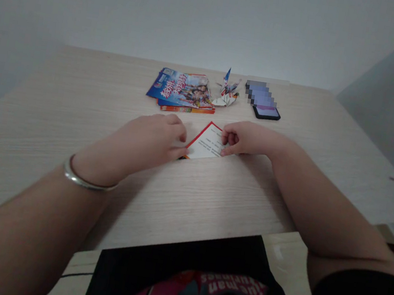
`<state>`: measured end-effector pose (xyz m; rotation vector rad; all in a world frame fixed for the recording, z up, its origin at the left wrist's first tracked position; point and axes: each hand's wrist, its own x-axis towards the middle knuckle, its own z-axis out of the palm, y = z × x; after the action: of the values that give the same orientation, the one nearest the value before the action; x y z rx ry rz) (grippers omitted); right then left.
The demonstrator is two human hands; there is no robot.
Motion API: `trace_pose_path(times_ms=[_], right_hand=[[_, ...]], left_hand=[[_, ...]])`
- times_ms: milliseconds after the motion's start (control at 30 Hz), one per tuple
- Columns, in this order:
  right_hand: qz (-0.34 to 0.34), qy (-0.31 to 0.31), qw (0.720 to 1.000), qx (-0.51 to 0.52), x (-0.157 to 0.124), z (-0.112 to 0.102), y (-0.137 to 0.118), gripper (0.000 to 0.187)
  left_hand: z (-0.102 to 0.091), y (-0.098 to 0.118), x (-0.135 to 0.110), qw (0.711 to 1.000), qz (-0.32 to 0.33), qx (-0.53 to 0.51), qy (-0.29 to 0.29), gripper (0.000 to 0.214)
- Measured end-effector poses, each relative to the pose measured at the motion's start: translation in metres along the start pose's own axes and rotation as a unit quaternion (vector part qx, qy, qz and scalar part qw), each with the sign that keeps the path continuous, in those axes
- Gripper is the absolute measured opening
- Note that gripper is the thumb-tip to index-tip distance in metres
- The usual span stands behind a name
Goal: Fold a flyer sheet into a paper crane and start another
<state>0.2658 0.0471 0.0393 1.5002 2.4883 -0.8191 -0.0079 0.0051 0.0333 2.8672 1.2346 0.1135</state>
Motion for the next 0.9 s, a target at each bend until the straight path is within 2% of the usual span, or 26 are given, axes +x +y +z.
trace_pose_path(times_ms=[33, 100, 167, 300, 367, 500, 567, 667, 767, 900], right_hand=[[-0.003, 0.008, 1.000, 0.002, -0.002, 0.001, -0.002, 0.029], [-0.004, 0.025, 1.000, 0.004, -0.006, 0.004, -0.008, 0.029], [0.001, 0.049, 0.999, -0.002, -0.008, 0.007, -0.014, 0.028], [0.004, 0.092, 0.995, -0.044, -0.009, 0.014, -0.020, 0.029], [-0.007, 0.118, 0.992, -0.050, -0.007, 0.018, -0.019, 0.037], [-0.010, 0.208, 0.977, -0.043, -0.003, 0.024, -0.009, 0.066], [-0.014, 0.231, 0.972, -0.045, 0.000, 0.025, -0.004, 0.072], [-0.023, 0.239, 0.970, -0.028, 0.002, 0.025, -0.001, 0.056], [0.001, 0.240, 0.969, 0.050, 0.002, 0.026, -0.005, 0.039], [0.028, 0.255, 0.954, 0.156, 0.002, 0.027, -0.010, 0.026]], left_hand=[[0.000, 0.003, 0.002, 1.000, -0.023, 0.008, 0.001, 0.045], [0.001, 0.008, 0.006, 1.000, -0.007, -0.004, 0.021, 0.059], [0.003, 0.010, 0.007, 1.000, -0.004, -0.016, 0.005, 0.065], [0.008, 0.007, 0.009, 0.999, -0.002, -0.012, -0.040, 0.066], [0.010, 0.004, 0.010, 0.999, -0.006, -0.013, -0.047, 0.069], [0.012, 0.001, 0.011, 0.999, -0.007, -0.028, -0.041, 0.072], [0.013, 0.001, 0.012, 0.998, -0.012, -0.041, -0.038, 0.072], [0.011, 0.004, 0.013, 0.997, -0.018, -0.069, -0.036, 0.069], [0.008, 0.007, 0.013, 0.994, -0.030, -0.101, -0.034, 0.066], [0.008, 0.012, 0.013, 0.991, -0.058, -0.118, -0.027, 0.066]])
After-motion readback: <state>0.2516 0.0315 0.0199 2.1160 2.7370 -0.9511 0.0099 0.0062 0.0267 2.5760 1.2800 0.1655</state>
